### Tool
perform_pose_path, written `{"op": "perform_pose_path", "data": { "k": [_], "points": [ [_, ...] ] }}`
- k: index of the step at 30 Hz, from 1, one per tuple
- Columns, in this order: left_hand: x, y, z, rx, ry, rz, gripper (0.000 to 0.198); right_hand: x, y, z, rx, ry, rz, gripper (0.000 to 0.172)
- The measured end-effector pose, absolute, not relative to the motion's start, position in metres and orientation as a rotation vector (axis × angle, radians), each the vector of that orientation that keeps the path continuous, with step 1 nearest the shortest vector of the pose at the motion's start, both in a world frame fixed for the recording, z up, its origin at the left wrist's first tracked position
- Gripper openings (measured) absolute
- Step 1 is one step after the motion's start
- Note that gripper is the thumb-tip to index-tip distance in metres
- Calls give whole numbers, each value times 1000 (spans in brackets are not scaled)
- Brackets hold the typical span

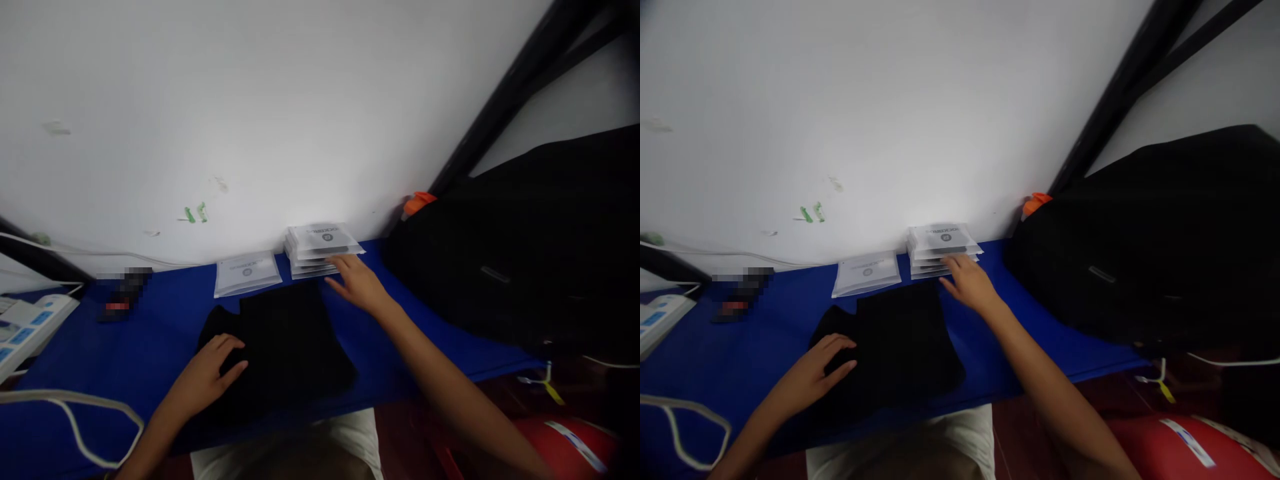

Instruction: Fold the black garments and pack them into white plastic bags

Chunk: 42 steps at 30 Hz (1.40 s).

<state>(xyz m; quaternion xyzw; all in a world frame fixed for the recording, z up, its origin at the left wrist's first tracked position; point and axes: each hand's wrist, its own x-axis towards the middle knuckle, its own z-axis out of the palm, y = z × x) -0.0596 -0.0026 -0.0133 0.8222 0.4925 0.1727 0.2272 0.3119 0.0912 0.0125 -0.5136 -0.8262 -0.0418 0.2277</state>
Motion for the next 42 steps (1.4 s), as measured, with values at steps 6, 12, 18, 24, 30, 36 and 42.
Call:
{"op": "perform_pose_path", "data": {
  "k": [6,12,18,24,30,36,42],
  "points": [
    [-65,0,-51,2558,1561,503,63,321,155,5,-1596,-2250,-478,53],
    [-74,-1,-62,2562,1635,410,85,331,169,10,-1565,-2337,-499,37],
    [-49,0,-36,2459,1702,798,75,308,131,21,-1373,-2362,-541,34],
    [-18,2,-9,2661,1371,1263,33,239,49,6,-879,-2535,-278,34],
    [-34,11,-17,2713,1257,1059,22,252,28,-23,-902,-2529,-209,26],
    [-25,12,-9,2707,1378,1108,10,277,23,-26,-921,-2390,-166,26],
    [43,12,9,2783,1024,1191,10,248,21,-14,-733,-2216,-104,23]
  ]
}}
